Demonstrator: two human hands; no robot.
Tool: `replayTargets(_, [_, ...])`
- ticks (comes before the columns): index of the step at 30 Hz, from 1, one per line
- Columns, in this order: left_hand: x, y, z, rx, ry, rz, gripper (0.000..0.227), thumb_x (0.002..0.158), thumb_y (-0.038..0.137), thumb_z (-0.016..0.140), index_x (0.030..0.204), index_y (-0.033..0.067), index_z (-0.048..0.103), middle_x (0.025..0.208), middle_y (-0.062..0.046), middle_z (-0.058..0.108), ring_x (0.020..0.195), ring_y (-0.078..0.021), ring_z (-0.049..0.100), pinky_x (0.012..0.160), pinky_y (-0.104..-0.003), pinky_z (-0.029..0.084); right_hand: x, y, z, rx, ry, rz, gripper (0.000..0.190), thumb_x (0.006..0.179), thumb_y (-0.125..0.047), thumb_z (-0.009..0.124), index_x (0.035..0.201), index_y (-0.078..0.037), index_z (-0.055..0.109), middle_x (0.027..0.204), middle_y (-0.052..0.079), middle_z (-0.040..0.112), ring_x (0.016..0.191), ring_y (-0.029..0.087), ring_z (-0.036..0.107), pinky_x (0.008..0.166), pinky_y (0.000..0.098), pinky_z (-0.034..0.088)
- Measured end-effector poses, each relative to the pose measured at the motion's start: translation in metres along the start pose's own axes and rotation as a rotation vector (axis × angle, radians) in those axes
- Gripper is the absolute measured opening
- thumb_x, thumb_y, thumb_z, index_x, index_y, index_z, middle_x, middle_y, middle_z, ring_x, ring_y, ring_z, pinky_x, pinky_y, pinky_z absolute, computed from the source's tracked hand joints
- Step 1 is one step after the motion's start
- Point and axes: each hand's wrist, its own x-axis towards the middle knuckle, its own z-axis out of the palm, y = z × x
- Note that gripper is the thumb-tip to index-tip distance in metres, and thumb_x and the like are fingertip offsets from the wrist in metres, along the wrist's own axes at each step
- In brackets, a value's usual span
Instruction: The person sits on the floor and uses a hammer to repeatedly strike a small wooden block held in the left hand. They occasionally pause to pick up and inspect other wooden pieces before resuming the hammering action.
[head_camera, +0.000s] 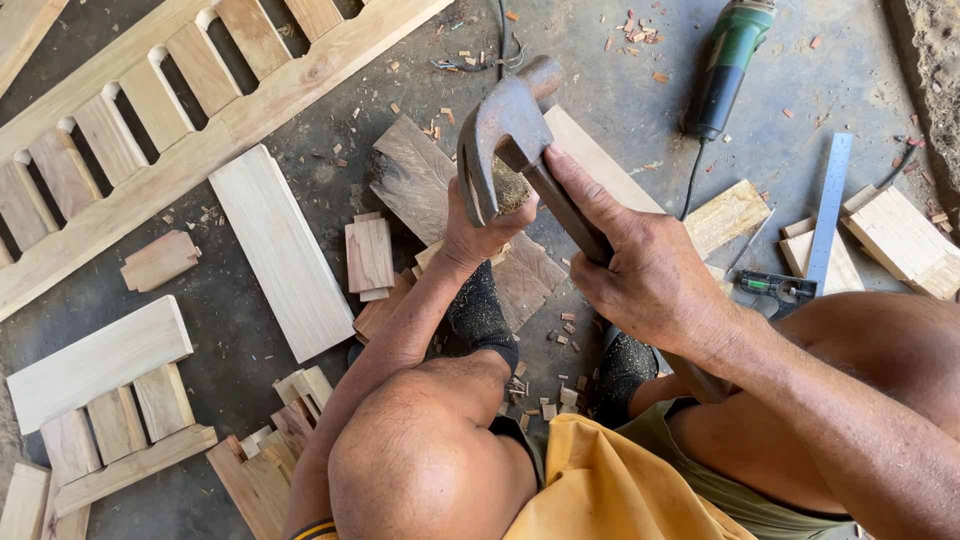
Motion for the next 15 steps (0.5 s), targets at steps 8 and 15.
replayTargets(8, [0.024,0.017,-0.015,-0.854,0.118,-0.524,0.073,0.088,0.042,0.083,0.135,0.0066,0.04,0.121,-0.002,0.056,0.111,-0.0158,0.061,0.093,-0.038,0.058,-0.002,0.003,0.008,-0.126,0.009,-0.046,0.093,0.079,-0.003,0.067,0.161,-0.027,0.03,0.085,0.018,0.07,0.069,0.035,0.07,0.064,0.0447,0.057])
replayTargets(15, [0.034,0.023,-0.021,-0.846,-0.008,-0.594,0.058,0.086,0.031,0.084,0.127,0.0043,0.052,0.112,-0.006,0.061,0.105,-0.0202,0.062,0.095,-0.038,0.056,-0.008,-0.008,-0.011,-0.223,-0.07,-0.022,0.09,0.085,-0.001,0.068,0.162,-0.031,0.032,0.088,0.016,0.065,0.071,0.036,0.065,0.06,0.0472,0.054])
